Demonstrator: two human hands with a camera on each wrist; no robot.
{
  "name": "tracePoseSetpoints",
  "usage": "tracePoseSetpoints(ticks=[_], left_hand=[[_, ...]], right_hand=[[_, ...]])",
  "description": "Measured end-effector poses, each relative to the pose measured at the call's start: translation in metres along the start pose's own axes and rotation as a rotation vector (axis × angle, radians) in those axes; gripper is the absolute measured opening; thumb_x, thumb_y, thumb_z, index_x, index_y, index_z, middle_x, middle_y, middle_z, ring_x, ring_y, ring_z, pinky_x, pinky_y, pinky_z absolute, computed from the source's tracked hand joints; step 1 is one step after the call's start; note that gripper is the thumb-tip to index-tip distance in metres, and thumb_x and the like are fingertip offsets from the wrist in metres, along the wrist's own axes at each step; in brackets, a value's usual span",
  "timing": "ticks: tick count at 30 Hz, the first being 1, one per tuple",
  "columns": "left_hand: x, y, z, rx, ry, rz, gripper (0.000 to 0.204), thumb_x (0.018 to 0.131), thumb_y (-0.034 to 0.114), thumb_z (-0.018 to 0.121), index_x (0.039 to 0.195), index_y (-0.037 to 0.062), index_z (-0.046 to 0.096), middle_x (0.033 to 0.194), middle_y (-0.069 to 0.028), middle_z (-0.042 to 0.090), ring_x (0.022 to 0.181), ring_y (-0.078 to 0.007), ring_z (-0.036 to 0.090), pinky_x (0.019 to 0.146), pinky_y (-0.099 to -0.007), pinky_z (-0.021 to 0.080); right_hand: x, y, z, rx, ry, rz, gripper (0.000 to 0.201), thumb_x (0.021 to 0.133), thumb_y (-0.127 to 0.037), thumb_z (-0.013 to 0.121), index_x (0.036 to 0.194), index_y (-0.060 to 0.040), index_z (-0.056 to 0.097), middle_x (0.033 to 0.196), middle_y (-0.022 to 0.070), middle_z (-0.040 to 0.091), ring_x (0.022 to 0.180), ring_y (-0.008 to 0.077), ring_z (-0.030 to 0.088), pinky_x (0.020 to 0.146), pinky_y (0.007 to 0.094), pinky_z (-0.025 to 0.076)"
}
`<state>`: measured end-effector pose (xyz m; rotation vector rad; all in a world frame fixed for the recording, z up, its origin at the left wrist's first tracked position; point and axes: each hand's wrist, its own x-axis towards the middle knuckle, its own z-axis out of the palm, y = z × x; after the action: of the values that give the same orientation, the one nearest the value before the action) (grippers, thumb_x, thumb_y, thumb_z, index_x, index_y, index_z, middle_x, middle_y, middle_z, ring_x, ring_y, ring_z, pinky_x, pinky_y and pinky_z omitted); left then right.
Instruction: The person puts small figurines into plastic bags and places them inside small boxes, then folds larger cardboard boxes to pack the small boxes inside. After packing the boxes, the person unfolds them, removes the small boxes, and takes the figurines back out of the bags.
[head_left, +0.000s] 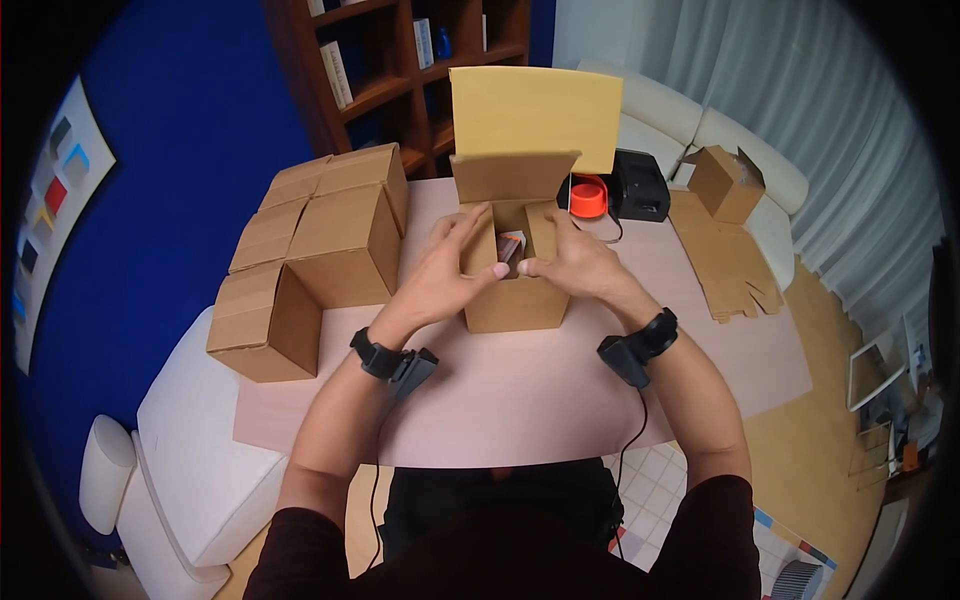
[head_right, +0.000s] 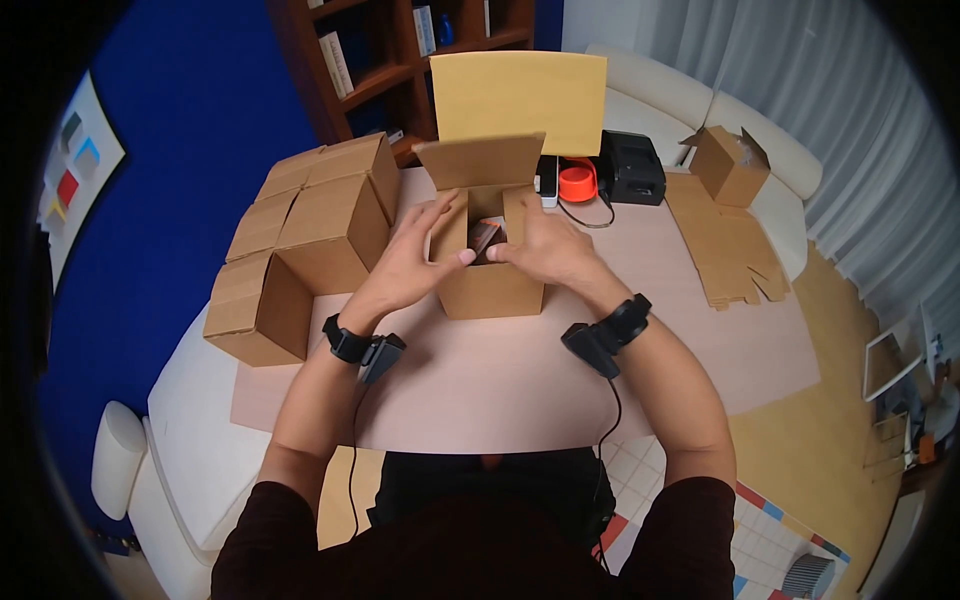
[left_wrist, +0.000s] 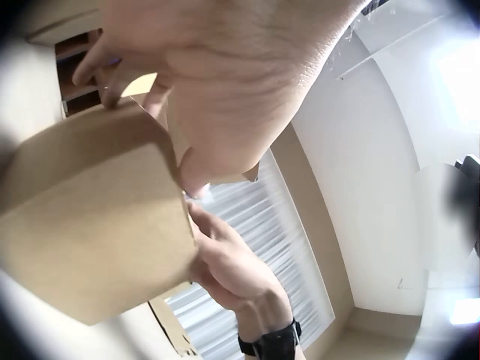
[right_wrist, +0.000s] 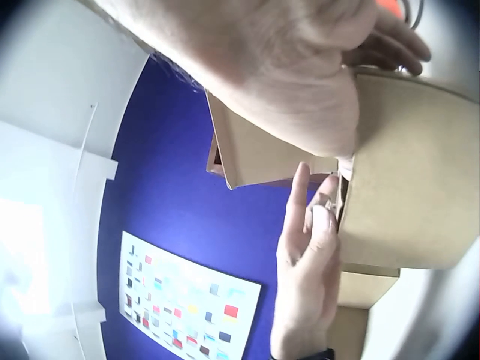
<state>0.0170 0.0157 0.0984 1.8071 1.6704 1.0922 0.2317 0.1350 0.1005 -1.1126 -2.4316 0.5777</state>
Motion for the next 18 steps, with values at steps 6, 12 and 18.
tracePoseSetpoints(ticks=[6, 12, 18], left_hand=[[0.014, 0.026, 0.031, 0.266, 0.135, -0.127, 0.094, 0.090, 0.030, 0.075, 0.166, 0.0015, 0.028, 0.165, -0.0330, 0.033, 0.152, -0.0480, 0.039, 0.124, -0.0500, 0.037], [0.011, 0.025, 0.017, 0.450, 0.167, -0.284, 0.086, 0.091, 0.028, 0.069, 0.164, 0.0029, 0.031, 0.125, -0.0356, 0.067, 0.114, -0.0498, 0.069, 0.104, -0.0560, 0.053], [-0.014, 0.011, 0.007, 0.217, 0.334, -0.209, 0.066, 0.095, 0.016, 0.063, 0.156, 0.0034, 0.042, 0.095, -0.0323, 0.075, 0.093, -0.0529, 0.072, 0.091, -0.0579, 0.056]], right_hand=[[0.008, -0.034, -0.004, -0.310, -0.103, 0.107, 0.068, 0.086, -0.032, 0.075, 0.141, 0.0038, 0.056, 0.107, 0.0335, 0.074, 0.107, 0.0459, 0.073, 0.092, 0.0539, 0.058], [0.018, 0.022, 0.004, -0.131, 0.171, 0.111, 0.043, 0.083, -0.026, 0.077, 0.110, 0.0076, 0.072, 0.098, 0.0312, 0.076, 0.092, 0.0428, 0.076, 0.079, 0.0502, 0.061], [-0.013, 0.054, -0.023, 0.859, 0.048, 0.385, 0.016, 0.093, -0.010, 0.070, 0.105, 0.0001, 0.073, 0.088, 0.0097, 0.075, 0.066, 0.0153, 0.069, 0.055, 0.0307, 0.053]])
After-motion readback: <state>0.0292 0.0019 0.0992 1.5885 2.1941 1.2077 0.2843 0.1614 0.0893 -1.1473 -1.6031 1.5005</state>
